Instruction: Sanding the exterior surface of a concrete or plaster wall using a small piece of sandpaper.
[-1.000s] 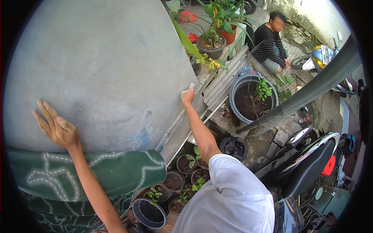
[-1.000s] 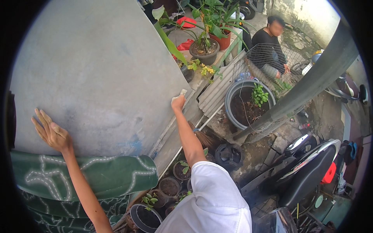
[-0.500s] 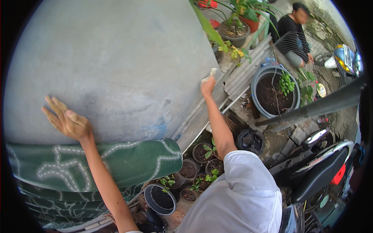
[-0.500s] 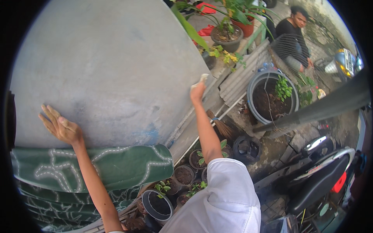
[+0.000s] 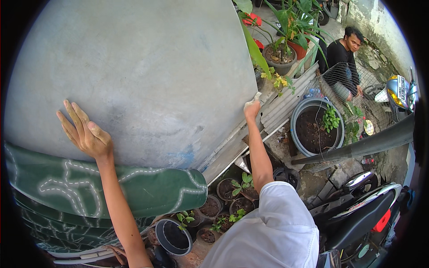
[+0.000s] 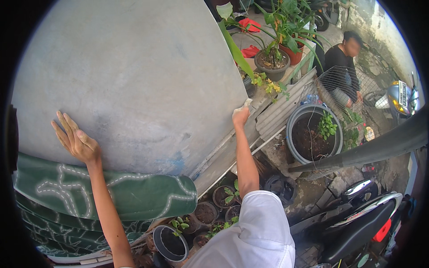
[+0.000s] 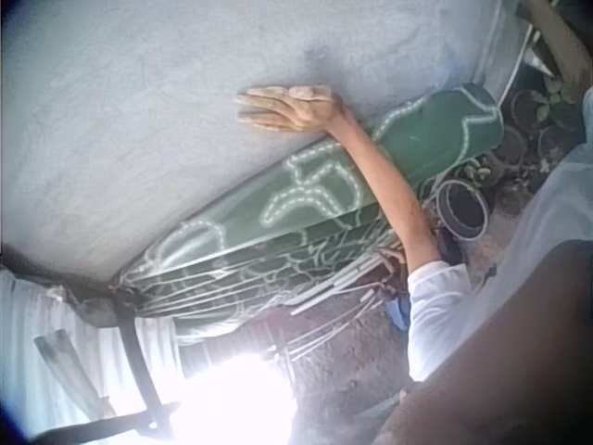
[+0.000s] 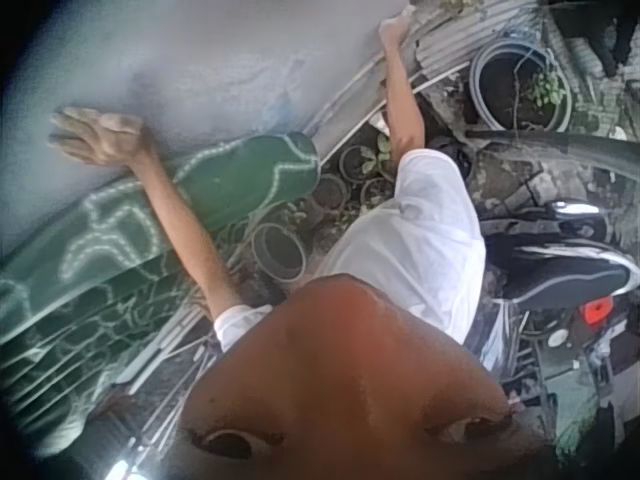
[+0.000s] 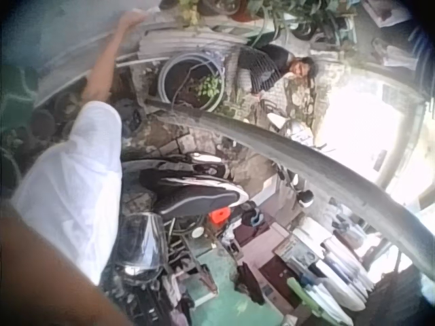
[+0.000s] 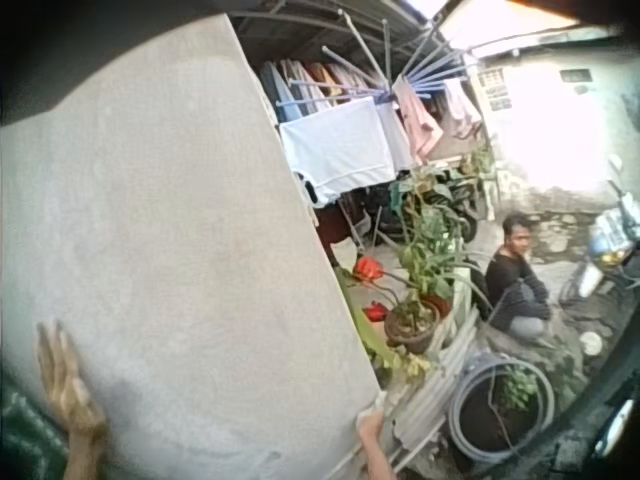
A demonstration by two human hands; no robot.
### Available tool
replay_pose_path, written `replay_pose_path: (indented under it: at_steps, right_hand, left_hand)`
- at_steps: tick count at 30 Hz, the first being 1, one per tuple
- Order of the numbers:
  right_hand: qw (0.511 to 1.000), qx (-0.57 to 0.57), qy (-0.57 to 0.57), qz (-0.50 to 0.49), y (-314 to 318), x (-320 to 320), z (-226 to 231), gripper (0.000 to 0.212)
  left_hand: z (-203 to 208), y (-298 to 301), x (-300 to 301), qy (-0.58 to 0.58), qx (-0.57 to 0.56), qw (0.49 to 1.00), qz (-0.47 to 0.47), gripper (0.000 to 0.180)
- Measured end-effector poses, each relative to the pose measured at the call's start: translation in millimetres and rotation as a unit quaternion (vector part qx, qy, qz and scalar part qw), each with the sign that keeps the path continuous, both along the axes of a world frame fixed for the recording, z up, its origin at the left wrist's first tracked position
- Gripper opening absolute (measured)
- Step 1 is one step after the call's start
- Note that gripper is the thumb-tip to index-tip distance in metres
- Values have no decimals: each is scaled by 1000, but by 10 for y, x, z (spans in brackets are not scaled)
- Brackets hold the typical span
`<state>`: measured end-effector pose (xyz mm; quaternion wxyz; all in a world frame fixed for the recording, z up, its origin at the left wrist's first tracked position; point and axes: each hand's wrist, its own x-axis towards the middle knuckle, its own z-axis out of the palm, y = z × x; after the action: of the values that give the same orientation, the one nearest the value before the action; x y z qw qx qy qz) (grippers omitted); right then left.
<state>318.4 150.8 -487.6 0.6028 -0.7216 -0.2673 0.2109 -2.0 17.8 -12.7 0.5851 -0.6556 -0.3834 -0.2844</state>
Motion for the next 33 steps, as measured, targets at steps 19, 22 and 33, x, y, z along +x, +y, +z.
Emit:
replay_pose_path:
  at_steps: [19,22,33]
  right_hand:
    - [998,38,-17,-55,87,258,-127,30]
    - [1000,15,23,9,21,225,-139,26]
    - [1000,25,11,7,30,148,-64,30]
  left_hand:
    - [-37,64,107,-18,-1,1000,-11,57]
    - [-37,45,72,-15,-3,1000,-10,56]
    - [-383,3,205,-92,-54,994,-2,58]
